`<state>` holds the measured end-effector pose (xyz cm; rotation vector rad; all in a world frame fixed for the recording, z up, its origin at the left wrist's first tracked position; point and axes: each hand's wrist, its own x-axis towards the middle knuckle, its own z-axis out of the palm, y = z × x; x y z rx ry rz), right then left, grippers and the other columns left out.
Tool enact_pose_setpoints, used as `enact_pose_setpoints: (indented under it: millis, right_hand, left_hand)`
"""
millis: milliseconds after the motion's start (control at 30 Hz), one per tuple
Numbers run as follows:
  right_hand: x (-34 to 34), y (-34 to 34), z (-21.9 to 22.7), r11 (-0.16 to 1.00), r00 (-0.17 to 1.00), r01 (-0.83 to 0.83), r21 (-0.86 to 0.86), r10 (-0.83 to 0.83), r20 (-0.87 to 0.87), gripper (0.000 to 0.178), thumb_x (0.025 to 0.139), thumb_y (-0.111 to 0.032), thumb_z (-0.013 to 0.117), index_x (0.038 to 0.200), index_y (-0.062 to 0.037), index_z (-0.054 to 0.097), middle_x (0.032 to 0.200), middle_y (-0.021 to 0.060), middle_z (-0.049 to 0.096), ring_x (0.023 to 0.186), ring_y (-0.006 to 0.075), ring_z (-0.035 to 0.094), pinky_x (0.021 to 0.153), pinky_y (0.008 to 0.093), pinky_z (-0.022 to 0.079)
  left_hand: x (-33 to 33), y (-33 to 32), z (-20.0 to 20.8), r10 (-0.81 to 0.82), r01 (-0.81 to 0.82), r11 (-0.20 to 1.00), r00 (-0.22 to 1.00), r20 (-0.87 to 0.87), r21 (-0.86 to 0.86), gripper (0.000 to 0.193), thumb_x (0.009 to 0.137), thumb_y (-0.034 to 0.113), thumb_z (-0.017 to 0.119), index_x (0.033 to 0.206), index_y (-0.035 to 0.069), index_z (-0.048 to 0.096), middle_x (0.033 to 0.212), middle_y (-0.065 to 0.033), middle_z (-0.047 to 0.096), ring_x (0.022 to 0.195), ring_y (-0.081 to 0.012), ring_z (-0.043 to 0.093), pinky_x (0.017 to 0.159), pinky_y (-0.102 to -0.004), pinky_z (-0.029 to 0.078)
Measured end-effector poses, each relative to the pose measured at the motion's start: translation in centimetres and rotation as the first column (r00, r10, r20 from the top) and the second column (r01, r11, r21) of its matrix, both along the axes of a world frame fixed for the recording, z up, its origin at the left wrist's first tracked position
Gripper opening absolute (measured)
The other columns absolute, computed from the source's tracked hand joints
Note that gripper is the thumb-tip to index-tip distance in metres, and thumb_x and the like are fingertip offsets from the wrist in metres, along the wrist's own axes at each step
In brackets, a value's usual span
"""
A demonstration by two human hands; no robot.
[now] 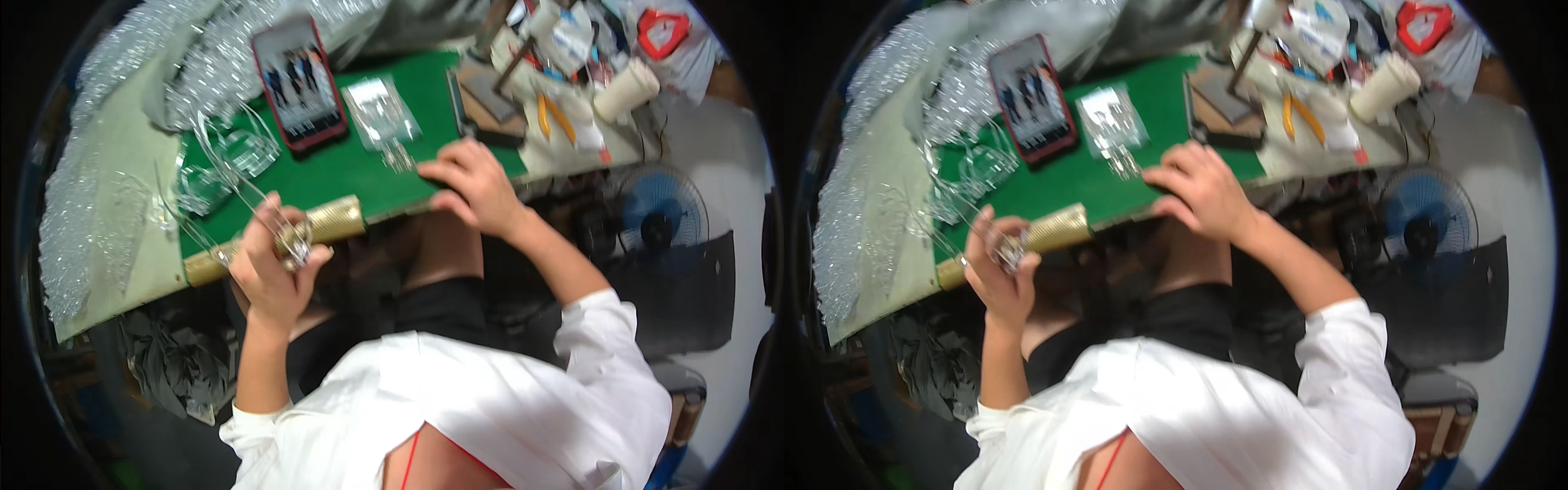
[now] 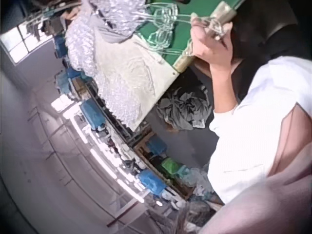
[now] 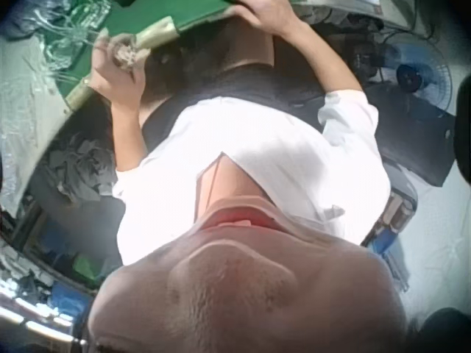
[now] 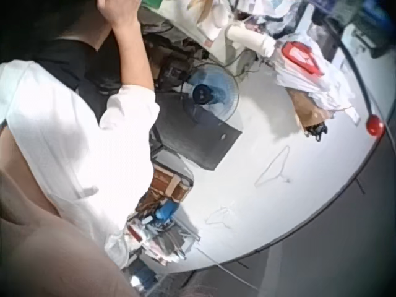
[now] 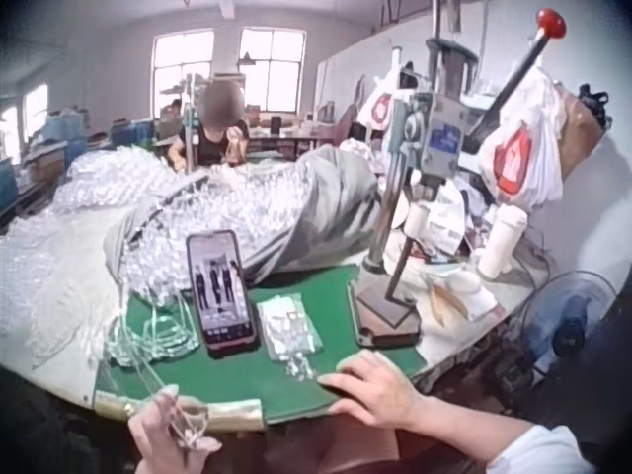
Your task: The person sits on the floor and assembles eyeglasses by hand. They pick up a clear frame, insert small metal screws into the hinge area, and tighten them. The person repeats this process for multiple frames, placing finished units aside.
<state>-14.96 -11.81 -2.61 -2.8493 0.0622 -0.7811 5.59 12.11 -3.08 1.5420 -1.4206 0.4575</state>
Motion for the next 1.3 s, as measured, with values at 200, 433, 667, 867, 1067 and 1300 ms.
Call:
enact_pose_setpoints:
  millis: [200,433,667,867,1067,1300]
  right_hand:
    - [-0.1,-0.3,0.4,0.983,1.000,0.012,0.183,-0.011,-0.003,0.028,0.081,-0.015,0.068,0.107,-0.0043,0.065,0.094,0.0091,0.057,0.087,0.0262,0.054,0.077,0.0339,0.046]
    - [0.4,-1.5,0.4,0.891,0.993,0.119,0.439,-0.106,-0.055,0.013,0.085,-0.002,0.063,0.098,-0.0006,0.065,0.087,0.0064,0.059,0.075,0.0157,0.056,0.069,0.0267,0.045]
    - [2.0,-2.1,1.1,0.887,0.991,0.054,0.459,0.009,-0.134,0.010,0.081,0.001,0.068,0.091,-0.0001,0.064,0.084,0.0044,0.059,0.071,0.0143,0.057,0.064,0.0254,0.046]
    - [3.4,-3.9,1.0,0.830,0.960,-0.134,0.541,0.243,-0.136,0.012,0.080,0.007,0.067,0.088,0.0000,0.062,0.084,0.0049,0.057,0.075,0.0161,0.062,0.066,0.0269,0.050]
    - [3.9,-4.3,1.1,0.888,0.941,-0.174,0.425,0.277,-0.194,0.010,0.081,-0.002,0.068,0.088,-0.0039,0.061,0.084,0.0047,0.059,0.075,0.0213,0.066,0.065,0.0303,0.051]
    - [2.9,-3.6,1.2,0.974,0.959,-0.132,0.183,0.172,-0.224,0.014,0.081,-0.009,0.068,0.083,-0.0056,0.055,0.080,0.0051,0.054,0.076,0.0250,0.058,0.064,0.0352,0.047]
  left_hand:
    - [0.4,-4.1,-0.8,-0.188,0.188,0.978,0.982,0.011,-0.091,0.075,0.085,0.033,0.074,0.137,-0.002,0.033,0.124,-0.0205,0.058,0.077,-0.0237,0.069,0.062,-0.0303,0.056]
    - [2.4,-6.9,-0.8,-0.193,0.196,0.977,0.980,0.039,-0.081,0.073,0.085,0.034,0.073,0.135,-0.003,0.034,0.129,-0.0206,0.057,0.080,-0.0239,0.070,0.060,-0.0283,0.057]
    - [2.8,-6.7,-1.0,-0.225,0.226,0.971,0.974,0.021,-0.074,0.077,0.082,0.035,0.076,0.134,-0.002,0.035,0.129,-0.0213,0.057,0.080,-0.0242,0.070,0.061,-0.0299,0.057]
    - [2.6,-6.5,-0.7,-0.240,0.239,0.970,0.970,-0.026,-0.030,0.070,0.088,0.032,0.070,0.137,-0.001,0.031,0.109,-0.0199,0.064,0.082,-0.0235,0.068,0.073,-0.0326,0.055]
    - [2.8,-7.1,-0.9,-0.237,0.236,0.966,0.971,0.003,-0.103,0.071,0.083,0.033,0.074,0.132,-0.001,0.036,0.115,-0.0216,0.062,0.080,-0.0240,0.069,0.070,-0.0328,0.057]
    - [2.9,-7.1,-1.2,-0.267,0.264,0.954,0.964,-0.004,-0.144,0.073,0.080,0.033,0.078,0.130,-0.002,0.038,0.121,-0.0211,0.060,0.079,-0.0236,0.070,0.063,-0.0293,0.057]
